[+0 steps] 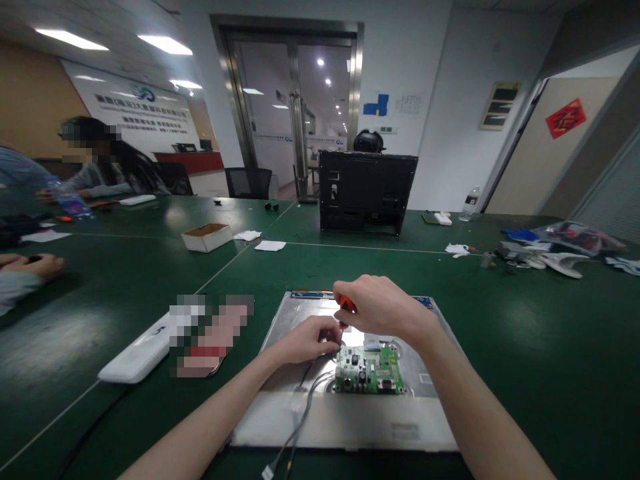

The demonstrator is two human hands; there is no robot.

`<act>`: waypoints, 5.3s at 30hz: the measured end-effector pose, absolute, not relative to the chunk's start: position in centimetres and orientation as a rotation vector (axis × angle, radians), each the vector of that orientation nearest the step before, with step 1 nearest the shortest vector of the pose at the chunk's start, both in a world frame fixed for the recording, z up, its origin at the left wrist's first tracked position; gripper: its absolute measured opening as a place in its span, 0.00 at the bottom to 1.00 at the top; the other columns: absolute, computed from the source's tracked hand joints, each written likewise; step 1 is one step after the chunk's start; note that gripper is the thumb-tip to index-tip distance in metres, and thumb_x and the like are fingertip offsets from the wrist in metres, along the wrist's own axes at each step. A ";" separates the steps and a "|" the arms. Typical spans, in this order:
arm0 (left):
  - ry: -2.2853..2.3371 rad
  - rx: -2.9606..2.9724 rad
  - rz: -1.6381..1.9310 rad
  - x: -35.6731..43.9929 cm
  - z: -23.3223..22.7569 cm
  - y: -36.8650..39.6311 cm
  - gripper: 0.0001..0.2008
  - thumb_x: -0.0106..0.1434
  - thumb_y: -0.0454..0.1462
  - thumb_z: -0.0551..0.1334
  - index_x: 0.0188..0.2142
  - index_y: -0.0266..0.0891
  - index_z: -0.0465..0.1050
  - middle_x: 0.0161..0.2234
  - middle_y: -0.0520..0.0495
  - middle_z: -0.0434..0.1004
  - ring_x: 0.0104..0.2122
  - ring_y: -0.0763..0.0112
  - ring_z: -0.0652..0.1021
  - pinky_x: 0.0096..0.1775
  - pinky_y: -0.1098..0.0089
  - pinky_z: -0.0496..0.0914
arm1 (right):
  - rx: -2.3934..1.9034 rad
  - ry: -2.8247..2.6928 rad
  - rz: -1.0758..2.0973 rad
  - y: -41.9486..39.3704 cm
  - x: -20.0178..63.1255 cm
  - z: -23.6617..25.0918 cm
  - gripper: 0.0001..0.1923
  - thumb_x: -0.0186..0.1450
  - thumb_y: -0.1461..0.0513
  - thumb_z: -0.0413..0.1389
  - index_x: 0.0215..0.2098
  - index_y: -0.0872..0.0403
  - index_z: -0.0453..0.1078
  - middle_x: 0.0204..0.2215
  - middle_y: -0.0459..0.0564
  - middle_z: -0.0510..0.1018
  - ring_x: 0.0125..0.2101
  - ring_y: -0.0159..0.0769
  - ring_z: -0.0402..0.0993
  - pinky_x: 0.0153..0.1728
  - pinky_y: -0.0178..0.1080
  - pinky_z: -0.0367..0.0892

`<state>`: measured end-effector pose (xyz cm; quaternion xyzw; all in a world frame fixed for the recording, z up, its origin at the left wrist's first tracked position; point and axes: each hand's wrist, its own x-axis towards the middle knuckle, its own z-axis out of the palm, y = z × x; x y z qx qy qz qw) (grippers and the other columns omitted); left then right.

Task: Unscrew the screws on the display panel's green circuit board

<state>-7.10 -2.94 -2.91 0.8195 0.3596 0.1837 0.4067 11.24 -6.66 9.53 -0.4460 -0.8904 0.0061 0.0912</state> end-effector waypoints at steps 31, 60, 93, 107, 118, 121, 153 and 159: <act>0.918 2.093 0.475 -7.1 -2.7 -3.0 0.02 0.52 0.31 0.62 0.27 0.37 0.73 0.24 0.54 0.70 0.27 0.72 0.69 0.31 0.73 0.62 | -1.352 -2.642 0.015 -6.5 11.3 9.5 0.06 0.62 0.59 0.56 0.38 0.50 0.72 0.29 0.47 0.79 0.28 0.34 0.73 0.23 0.35 0.48; 0.899 2.080 0.470 -7.1 -3.0 -3.0 0.03 0.54 0.33 0.62 0.30 0.37 0.74 0.25 0.53 0.71 0.27 0.71 0.69 0.30 0.73 0.62 | -1.369 -2.635 -0.005 -6.4 11.1 9.4 0.07 0.62 0.58 0.56 0.38 0.52 0.70 0.30 0.48 0.79 0.29 0.35 0.72 0.22 0.35 0.47; 0.867 2.067 0.465 -7.1 -2.8 -3.0 0.03 0.54 0.32 0.61 0.29 0.37 0.74 0.27 0.52 0.73 0.28 0.72 0.71 0.32 0.73 0.64 | -1.399 -2.625 -0.015 -6.4 11.2 9.4 0.09 0.63 0.55 0.57 0.36 0.51 0.69 0.29 0.48 0.79 0.29 0.36 0.73 0.22 0.35 0.47; 0.886 2.030 0.472 -7.0 -2.8 -3.0 0.01 0.53 0.32 0.62 0.27 0.37 0.73 0.25 0.53 0.71 0.27 0.72 0.70 0.31 0.73 0.63 | -1.426 -2.605 -0.035 -6.4 11.0 9.3 0.10 0.64 0.54 0.55 0.35 0.53 0.67 0.29 0.48 0.79 0.28 0.35 0.73 0.22 0.35 0.46; 0.885 2.020 0.459 -6.9 -2.6 -3.1 0.00 0.53 0.32 0.61 0.27 0.37 0.70 0.25 0.54 0.70 0.27 0.72 0.70 0.31 0.73 0.63 | -1.426 -2.632 -0.031 -6.6 10.9 9.7 0.10 0.63 0.54 0.55 0.37 0.52 0.69 0.29 0.48 0.79 0.29 0.36 0.73 0.22 0.35 0.47; 0.904 2.026 0.447 -7.0 -2.6 -3.0 0.01 0.52 0.33 0.62 0.27 0.37 0.71 0.25 0.54 0.71 0.27 0.72 0.70 0.31 0.73 0.64 | -1.430 -2.633 -0.047 -6.5 11.0 9.5 0.08 0.64 0.56 0.55 0.37 0.52 0.70 0.29 0.48 0.79 0.29 0.35 0.73 0.23 0.35 0.47; 0.870 2.074 0.469 -7.1 -2.7 -2.9 0.03 0.53 0.31 0.61 0.28 0.37 0.74 0.24 0.53 0.71 0.28 0.71 0.70 0.30 0.73 0.63 | -1.365 -2.666 0.000 -6.7 11.1 9.6 0.09 0.61 0.62 0.55 0.40 0.52 0.66 0.33 0.48 0.79 0.31 0.36 0.73 0.23 0.35 0.47; 0.897 2.080 0.452 -7.2 -2.8 -2.9 0.02 0.54 0.32 0.61 0.27 0.37 0.73 0.25 0.53 0.71 0.27 0.72 0.70 0.30 0.74 0.63 | -1.419 -2.638 -0.036 -6.5 11.0 9.6 0.09 0.63 0.54 0.56 0.38 0.51 0.69 0.30 0.48 0.79 0.30 0.36 0.73 0.22 0.35 0.46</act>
